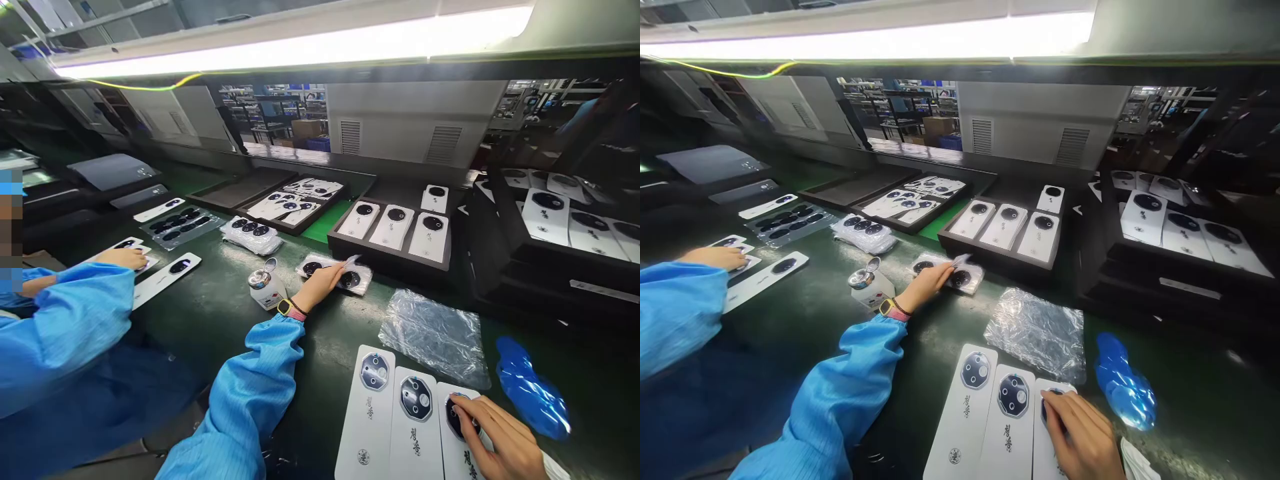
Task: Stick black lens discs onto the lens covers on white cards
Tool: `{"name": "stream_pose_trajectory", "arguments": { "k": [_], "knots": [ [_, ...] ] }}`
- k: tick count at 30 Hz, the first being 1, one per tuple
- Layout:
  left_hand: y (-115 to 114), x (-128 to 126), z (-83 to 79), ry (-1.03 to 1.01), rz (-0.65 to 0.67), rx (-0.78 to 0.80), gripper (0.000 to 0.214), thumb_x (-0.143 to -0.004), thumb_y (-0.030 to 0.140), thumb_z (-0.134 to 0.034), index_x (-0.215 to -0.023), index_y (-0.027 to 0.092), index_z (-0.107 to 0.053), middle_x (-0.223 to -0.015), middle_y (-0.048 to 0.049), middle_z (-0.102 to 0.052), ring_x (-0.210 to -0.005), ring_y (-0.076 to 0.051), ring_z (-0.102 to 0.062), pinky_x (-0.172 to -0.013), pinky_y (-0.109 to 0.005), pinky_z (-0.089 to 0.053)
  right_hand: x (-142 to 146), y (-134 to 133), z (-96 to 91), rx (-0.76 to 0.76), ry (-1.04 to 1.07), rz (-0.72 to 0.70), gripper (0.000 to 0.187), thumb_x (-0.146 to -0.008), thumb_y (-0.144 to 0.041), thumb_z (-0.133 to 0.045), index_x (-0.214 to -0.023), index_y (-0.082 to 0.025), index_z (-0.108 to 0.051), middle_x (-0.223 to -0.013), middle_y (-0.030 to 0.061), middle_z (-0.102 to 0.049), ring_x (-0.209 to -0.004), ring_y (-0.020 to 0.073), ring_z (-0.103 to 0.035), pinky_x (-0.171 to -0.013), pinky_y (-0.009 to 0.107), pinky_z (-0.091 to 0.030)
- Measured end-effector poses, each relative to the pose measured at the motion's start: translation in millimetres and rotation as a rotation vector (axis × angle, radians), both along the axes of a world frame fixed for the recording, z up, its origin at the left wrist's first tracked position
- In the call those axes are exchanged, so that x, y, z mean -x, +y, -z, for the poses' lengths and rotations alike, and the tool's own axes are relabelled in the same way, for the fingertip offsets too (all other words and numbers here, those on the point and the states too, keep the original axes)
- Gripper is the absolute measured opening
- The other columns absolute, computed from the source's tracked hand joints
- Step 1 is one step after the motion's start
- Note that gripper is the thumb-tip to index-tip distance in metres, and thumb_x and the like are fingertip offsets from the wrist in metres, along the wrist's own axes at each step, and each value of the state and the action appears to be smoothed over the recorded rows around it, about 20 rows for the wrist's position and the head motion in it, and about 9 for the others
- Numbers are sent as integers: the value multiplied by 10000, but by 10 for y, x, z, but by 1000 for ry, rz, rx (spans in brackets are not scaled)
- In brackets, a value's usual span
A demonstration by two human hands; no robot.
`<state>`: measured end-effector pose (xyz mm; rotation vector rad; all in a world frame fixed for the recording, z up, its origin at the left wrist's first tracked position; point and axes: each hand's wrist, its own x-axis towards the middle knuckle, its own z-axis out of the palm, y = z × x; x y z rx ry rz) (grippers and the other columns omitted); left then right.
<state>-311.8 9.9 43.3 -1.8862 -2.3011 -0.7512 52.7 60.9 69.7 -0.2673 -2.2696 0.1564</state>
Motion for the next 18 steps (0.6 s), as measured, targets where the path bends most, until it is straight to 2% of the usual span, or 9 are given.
{"name": "stream_pose_trajectory", "arguments": {
  "k": [5,11,14,18],
  "knots": [
    [11,-10,15,-95,-25,-45,260,-930,313,-549,-1134,151,-557,-1100,-77,-595,-916,-193,-616,-788,-382,-539,5,4,2,-7,11,-9,201,-888,-139,-472,-822,-161,-660,-639,4,-700,-524,144,-677,-556,237,-600],
    [-11,14,-23,-166,5,-64,247,-924,320,-560,-1097,145,-579,-1077,-72,-611,-932,-199,-619,-812,-396,-533,17,-11,-20,-1,13,-14,225,-878,-130,-466,-810,-174,-675,-639,-7,-707,-509,142,-674,-551,236,-604],
    [-12,20,-7,-163,27,-65,241,-925,323,-558,-1088,147,-585,-1088,-73,-610,-948,-203,-616,-830,-404,-527,-10,-1,36,-3,15,-15,237,-877,-137,-463,-800,-175,-684,-633,-3,-703,-503,147,-672,-551,238,-603],
    [2,-15,69,-123,74,-67,247,-926,331,-555,-1095,154,-585,-1113,-78,-604,-970,-207,-609,-849,-413,-518,-79,12,140,-47,-62,-21,263,-896,-134,-443,-834,-175,-695,-689,11,-722,-573,157,-697,-631,236,-607]
  ]
}}
